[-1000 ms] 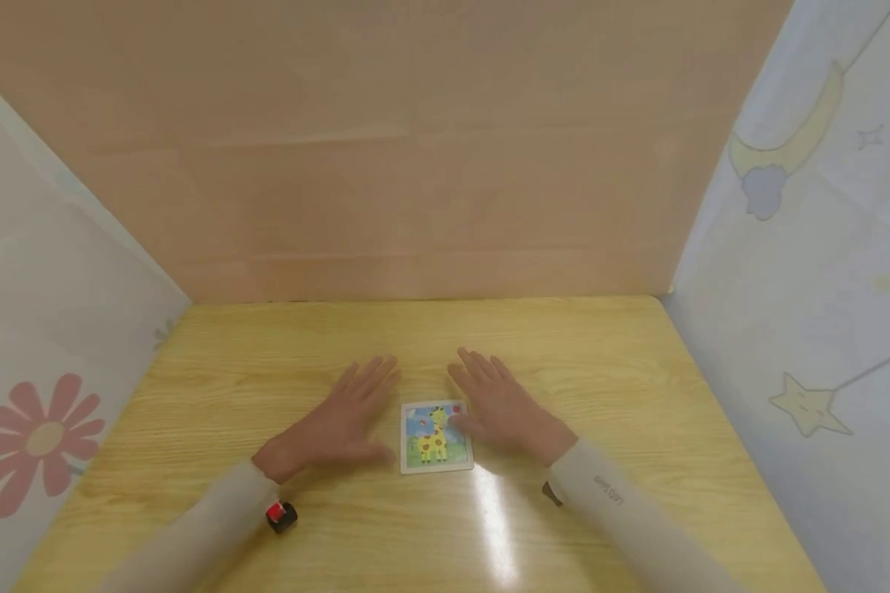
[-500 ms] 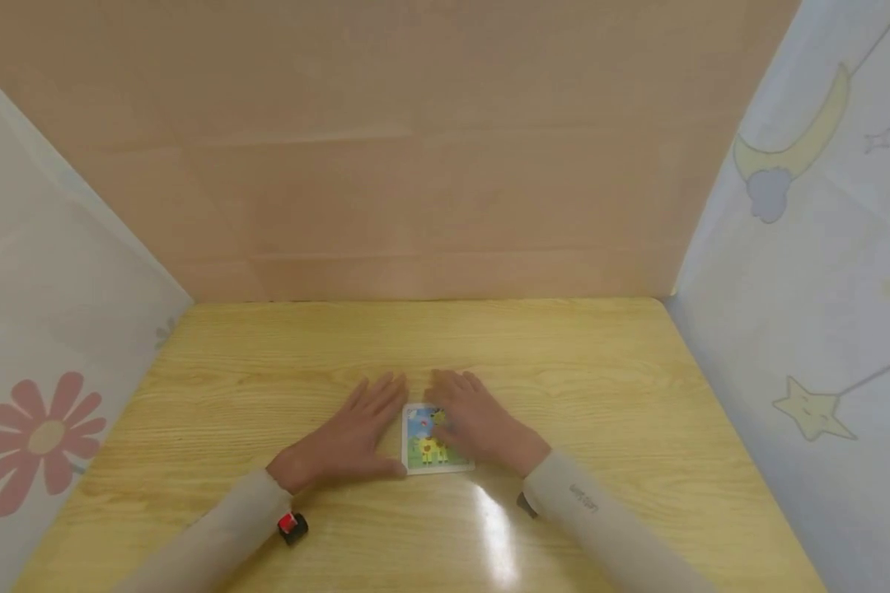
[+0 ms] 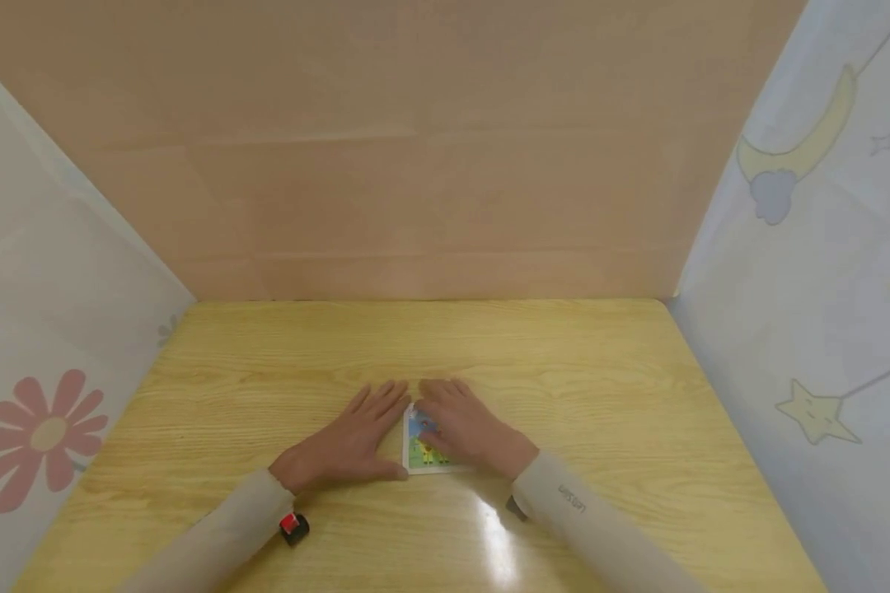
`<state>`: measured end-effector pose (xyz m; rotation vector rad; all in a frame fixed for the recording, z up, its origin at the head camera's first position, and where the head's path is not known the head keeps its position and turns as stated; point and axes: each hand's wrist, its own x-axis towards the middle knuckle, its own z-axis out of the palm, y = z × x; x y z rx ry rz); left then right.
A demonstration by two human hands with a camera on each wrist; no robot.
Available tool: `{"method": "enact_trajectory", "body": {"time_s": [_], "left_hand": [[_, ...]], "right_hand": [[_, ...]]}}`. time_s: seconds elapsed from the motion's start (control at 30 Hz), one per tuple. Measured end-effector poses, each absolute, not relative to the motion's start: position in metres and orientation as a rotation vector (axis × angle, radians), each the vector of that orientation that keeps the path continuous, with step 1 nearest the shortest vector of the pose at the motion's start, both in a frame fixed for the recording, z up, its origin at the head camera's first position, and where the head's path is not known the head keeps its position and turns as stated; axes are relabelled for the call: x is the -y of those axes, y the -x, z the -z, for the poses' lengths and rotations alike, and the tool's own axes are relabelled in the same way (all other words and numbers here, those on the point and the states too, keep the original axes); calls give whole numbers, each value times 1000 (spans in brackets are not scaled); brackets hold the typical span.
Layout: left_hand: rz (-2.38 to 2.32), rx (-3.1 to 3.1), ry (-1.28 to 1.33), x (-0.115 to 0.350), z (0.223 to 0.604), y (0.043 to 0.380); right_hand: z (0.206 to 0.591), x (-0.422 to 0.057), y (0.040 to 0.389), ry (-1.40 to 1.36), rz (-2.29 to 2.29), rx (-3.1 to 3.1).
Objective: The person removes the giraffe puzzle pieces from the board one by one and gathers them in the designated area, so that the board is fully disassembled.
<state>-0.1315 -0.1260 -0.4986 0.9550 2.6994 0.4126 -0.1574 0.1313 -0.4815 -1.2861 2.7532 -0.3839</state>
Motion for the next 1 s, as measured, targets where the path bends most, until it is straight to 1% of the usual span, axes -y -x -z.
{"method": "enact_trajectory", "body": {"time_s": [0.33, 0.67, 1.0], "left_hand": [[-392, -2705, -959, 126, 497, 131], [-393, -2699, -965, 125, 494, 131], [-359, -2709, -970, 125, 494, 132]], "right_hand": [[477, -123, 150, 1292, 407, -2754], [471, -112, 146, 1176, 356, -2786], [466, -103, 141, 1119, 300, -2802]]}}
